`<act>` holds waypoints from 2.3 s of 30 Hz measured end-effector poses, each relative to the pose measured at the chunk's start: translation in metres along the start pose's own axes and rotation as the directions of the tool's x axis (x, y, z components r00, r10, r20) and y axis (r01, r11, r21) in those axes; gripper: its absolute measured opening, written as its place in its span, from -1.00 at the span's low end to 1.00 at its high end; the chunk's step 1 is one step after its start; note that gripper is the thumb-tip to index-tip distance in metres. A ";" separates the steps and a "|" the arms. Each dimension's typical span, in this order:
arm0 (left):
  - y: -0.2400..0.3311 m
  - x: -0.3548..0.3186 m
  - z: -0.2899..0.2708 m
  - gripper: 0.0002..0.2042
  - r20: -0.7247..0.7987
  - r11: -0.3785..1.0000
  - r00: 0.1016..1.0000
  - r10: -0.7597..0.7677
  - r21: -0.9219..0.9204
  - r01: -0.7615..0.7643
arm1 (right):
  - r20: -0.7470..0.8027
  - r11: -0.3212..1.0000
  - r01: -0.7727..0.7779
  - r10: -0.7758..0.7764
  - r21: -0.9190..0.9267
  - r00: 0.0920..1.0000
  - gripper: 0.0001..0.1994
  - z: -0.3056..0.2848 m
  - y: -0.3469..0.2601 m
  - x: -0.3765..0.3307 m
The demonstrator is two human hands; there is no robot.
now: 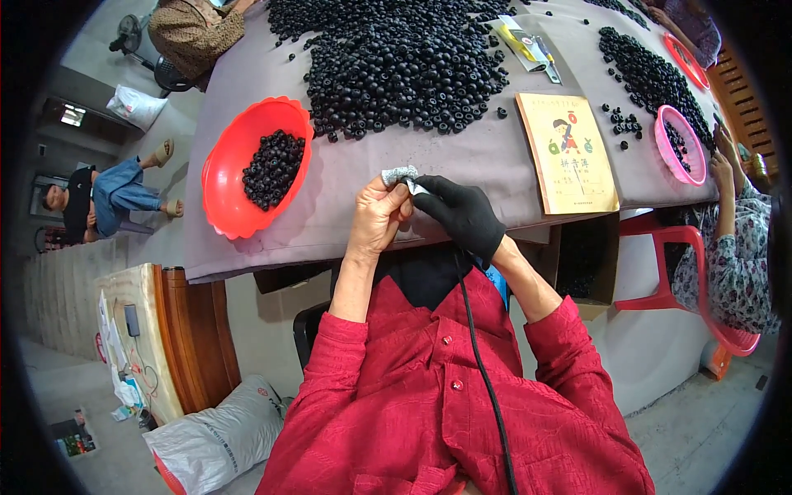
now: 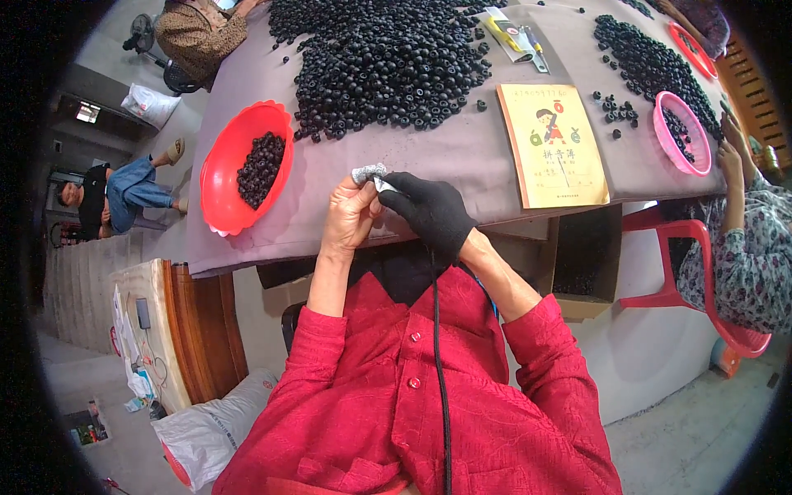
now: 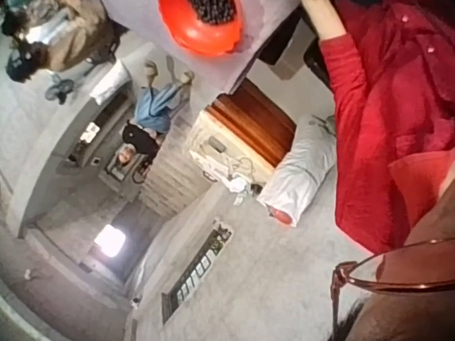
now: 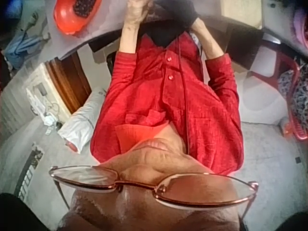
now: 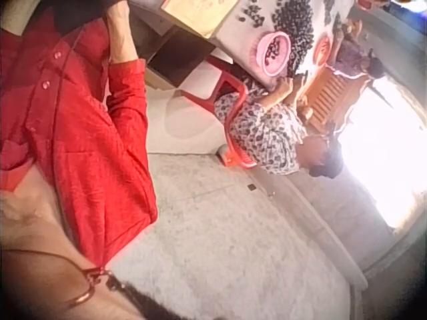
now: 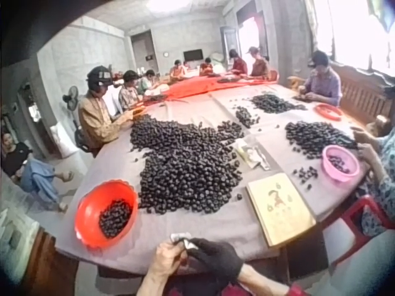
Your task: The person sorts small black spherical components from a large pile into a red bowl by hand, wearing a black glove.
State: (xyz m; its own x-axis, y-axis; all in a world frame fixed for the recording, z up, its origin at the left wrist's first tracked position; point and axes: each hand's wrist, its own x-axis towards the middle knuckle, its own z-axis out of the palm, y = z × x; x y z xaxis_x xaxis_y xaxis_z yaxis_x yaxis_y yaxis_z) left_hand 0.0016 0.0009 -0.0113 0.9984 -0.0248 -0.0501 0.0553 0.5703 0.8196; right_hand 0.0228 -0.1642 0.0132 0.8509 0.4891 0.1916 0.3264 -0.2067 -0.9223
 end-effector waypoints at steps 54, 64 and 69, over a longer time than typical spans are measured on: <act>0.003 -0.005 0.004 -0.84 -0.008 0.993 0.999 0.038 0.108 -0.037 | 0.052 0.991 -0.133 0.133 0.005 0.990 -0.70 -0.001 -0.013 -0.001; 0.003 -0.005 0.005 -0.84 -0.003 0.991 0.999 0.035 0.127 -0.034 | 0.055 0.990 -0.141 0.140 0.016 0.989 -0.69 -0.001 -0.014 -0.001; 0.002 -0.005 0.004 -0.84 -0.006 0.991 0.999 0.033 0.130 -0.032 | 0.034 0.993 -0.119 0.119 -0.012 0.992 -0.70 0.000 -0.012 -0.001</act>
State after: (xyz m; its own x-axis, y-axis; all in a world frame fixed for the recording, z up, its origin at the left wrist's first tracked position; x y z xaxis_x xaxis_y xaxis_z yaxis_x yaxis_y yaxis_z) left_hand -0.0029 -0.0010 -0.0067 0.9997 -0.0010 -0.0261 0.0237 0.4593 0.8880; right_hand 0.0181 -0.1622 0.0241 0.8691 0.4898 0.0688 0.2283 -0.2738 -0.9343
